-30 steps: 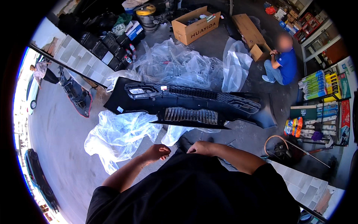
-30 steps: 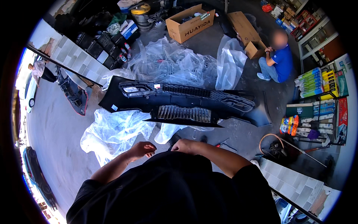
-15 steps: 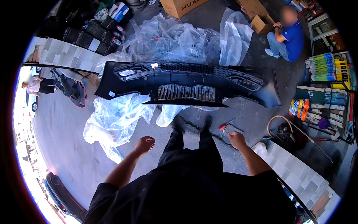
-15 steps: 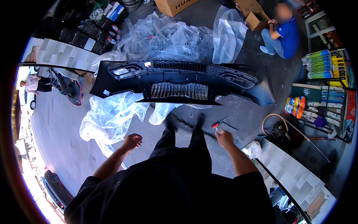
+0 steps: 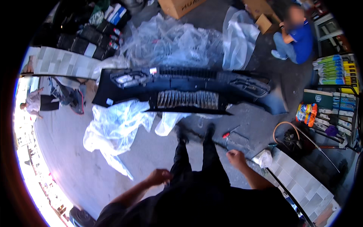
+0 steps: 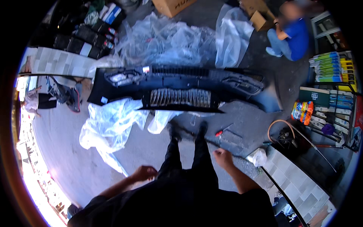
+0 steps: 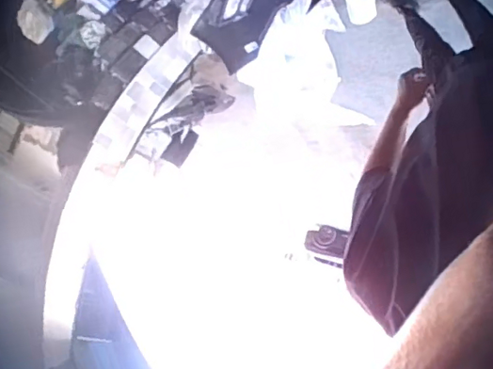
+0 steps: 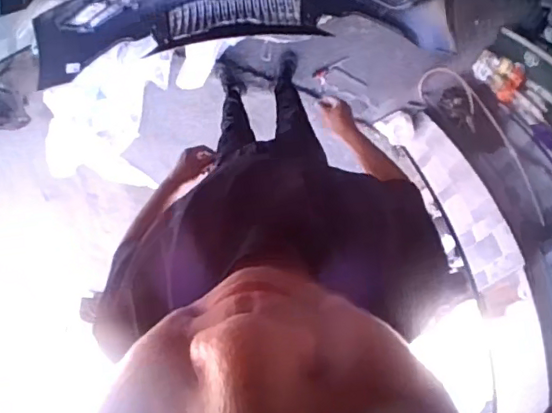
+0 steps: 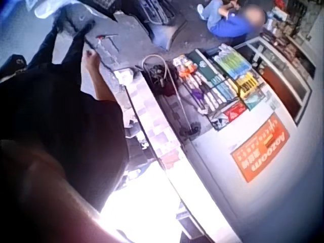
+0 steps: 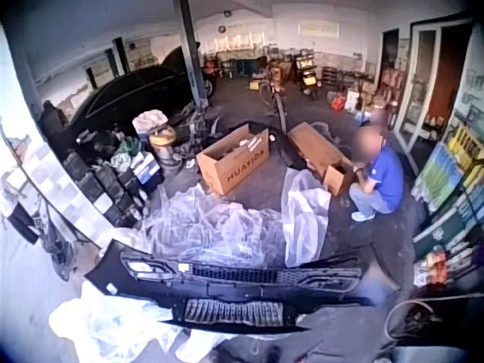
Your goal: The person assembles components onto a car bumper, using a screwdriver to secure a black trim piece and manually aligning the silver grille.
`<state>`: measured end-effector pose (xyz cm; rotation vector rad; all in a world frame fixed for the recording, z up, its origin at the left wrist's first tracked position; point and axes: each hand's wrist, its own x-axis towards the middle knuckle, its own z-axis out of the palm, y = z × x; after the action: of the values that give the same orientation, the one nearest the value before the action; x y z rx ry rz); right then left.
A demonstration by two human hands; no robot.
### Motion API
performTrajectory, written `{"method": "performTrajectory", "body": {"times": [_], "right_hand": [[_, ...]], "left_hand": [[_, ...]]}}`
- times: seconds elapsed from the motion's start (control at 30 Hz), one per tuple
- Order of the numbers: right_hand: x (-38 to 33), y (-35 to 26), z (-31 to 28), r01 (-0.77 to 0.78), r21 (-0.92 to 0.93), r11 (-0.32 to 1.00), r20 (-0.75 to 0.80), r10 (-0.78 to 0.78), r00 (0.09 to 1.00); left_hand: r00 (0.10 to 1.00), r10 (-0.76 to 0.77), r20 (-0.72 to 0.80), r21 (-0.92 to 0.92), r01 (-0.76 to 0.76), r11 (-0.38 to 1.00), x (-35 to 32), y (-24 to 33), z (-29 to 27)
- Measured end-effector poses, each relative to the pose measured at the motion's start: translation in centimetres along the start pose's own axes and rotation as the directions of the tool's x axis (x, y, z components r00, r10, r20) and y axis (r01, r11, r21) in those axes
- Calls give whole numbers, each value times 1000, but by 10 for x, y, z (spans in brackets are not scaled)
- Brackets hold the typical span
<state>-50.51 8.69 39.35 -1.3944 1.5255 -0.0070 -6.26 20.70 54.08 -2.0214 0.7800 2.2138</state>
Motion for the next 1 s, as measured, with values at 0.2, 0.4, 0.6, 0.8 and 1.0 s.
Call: {"method": "performTrajectory", "body": {"times": [0.2, 0.4, 0.6, 0.8, 1.0], "right_hand": [[-27, -322, 44, 353, 339, 872, 664, -488, 567], [-38, -418, 148, 772, 271, 574, 938, -336, -80], [-17, -419, 179, 832, 146, 535, 976, -216, -32], [-50, -434, 160, 847, 89, 524, 963, -262, 62], [-60, -436, 146, 837, 50, 545, 943, -301, 140]], "left_hand": [[993, 104, -56, 115, -97, 989, -67, -40, -32], [965, 198, -170, 204, -162, 966, -78, 45, -68], [952, 237, -195, 241, -187, 952, -94, 64, -80], [949, 233, -211, 241, -181, 953, -103, 55, -86], [948, 230, -220, 238, -176, 955, -106, 51, -89]]}}
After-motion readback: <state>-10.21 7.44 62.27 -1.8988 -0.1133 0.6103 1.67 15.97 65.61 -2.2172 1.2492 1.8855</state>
